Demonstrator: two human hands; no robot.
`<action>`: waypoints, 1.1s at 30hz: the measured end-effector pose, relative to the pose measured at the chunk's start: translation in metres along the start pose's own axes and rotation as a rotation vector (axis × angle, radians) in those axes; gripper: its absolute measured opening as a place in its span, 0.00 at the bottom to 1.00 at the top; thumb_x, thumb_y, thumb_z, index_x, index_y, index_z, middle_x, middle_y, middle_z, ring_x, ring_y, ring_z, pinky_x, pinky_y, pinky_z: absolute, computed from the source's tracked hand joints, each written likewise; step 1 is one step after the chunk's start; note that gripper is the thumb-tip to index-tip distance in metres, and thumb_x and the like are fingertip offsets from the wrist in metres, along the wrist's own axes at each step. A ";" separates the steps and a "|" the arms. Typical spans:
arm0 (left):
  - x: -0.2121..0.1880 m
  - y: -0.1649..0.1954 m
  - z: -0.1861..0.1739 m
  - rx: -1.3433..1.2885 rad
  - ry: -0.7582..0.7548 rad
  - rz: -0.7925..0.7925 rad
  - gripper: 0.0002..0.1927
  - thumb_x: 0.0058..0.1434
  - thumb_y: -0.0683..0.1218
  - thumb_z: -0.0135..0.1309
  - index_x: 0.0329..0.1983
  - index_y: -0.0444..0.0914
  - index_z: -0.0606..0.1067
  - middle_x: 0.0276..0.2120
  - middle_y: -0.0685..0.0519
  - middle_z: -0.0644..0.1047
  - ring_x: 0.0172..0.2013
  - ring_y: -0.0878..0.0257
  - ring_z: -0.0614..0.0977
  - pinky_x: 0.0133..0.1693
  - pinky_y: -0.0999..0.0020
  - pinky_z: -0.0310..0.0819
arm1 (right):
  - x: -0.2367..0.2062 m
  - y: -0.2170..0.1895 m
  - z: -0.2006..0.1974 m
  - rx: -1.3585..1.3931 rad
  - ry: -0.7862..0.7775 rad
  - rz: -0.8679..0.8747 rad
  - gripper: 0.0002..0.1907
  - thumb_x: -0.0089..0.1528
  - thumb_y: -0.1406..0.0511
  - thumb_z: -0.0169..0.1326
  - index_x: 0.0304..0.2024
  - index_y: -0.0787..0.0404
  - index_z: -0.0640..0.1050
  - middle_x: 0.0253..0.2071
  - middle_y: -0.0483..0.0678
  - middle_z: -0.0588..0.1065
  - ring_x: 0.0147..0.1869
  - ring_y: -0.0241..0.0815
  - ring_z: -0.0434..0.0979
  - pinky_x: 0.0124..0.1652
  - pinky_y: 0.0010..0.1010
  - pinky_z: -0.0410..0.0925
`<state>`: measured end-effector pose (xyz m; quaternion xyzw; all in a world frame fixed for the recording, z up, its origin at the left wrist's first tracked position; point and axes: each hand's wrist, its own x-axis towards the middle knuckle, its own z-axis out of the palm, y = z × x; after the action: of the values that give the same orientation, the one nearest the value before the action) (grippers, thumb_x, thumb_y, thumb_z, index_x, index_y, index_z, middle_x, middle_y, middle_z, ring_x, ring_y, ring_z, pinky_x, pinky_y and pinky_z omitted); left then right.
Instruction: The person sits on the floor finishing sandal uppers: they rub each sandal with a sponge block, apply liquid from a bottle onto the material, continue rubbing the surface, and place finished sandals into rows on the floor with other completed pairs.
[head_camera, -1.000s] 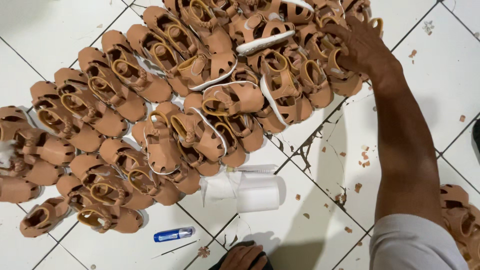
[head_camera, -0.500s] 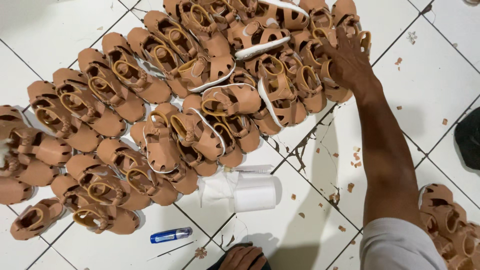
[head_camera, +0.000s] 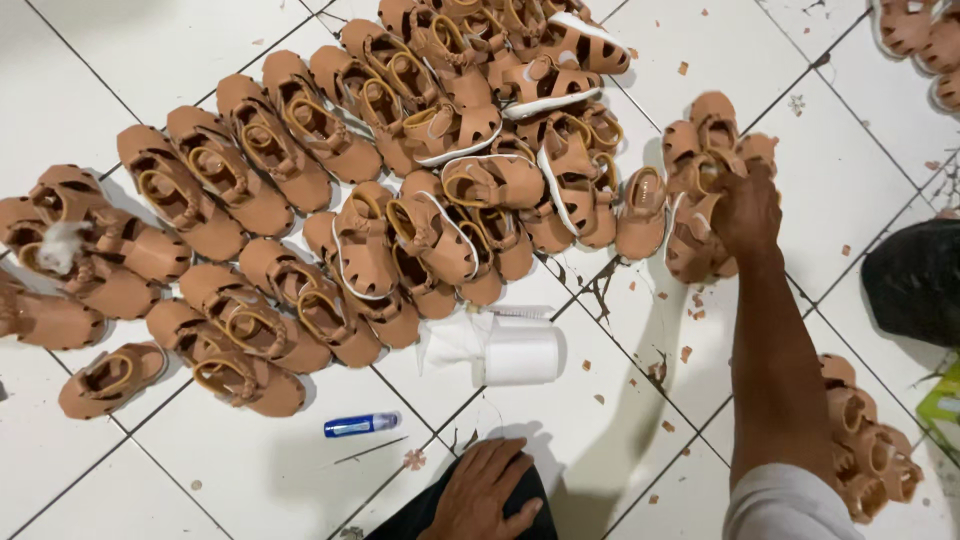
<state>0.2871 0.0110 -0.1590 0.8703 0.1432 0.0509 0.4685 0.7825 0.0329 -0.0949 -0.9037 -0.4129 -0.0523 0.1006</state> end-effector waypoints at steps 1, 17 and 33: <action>0.000 0.002 -0.001 -0.016 -0.021 -0.018 0.29 0.63 0.56 0.58 0.57 0.30 0.74 0.62 0.38 0.70 0.61 0.41 0.70 0.63 0.44 0.58 | -0.015 0.006 -0.009 0.044 0.006 0.024 0.17 0.59 0.78 0.51 0.45 0.60 0.84 0.57 0.61 0.71 0.59 0.63 0.73 0.55 0.49 0.69; -0.096 0.039 -0.069 -0.603 0.505 -0.297 0.44 0.66 0.61 0.52 0.77 0.39 0.51 0.72 0.40 0.61 0.68 0.46 0.69 0.66 0.50 0.63 | -0.231 -0.241 -0.094 0.686 -0.040 -0.493 0.15 0.51 0.74 0.65 0.41 0.65 0.80 0.63 0.61 0.71 0.69 0.62 0.69 0.63 0.44 0.66; -0.237 -0.065 -0.190 -0.625 1.007 -0.858 0.44 0.73 0.64 0.43 0.81 0.37 0.42 0.75 0.41 0.54 0.71 0.48 0.64 0.64 0.56 0.65 | -0.346 -0.505 -0.041 0.731 -0.809 -0.828 0.32 0.59 0.58 0.60 0.67 0.51 0.72 0.76 0.62 0.49 0.79 0.66 0.49 0.67 0.62 0.54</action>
<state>0.0059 0.1266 -0.0964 0.4344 0.6484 0.2952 0.5511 0.1736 0.0915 -0.0469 -0.5277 -0.7208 0.3980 0.2086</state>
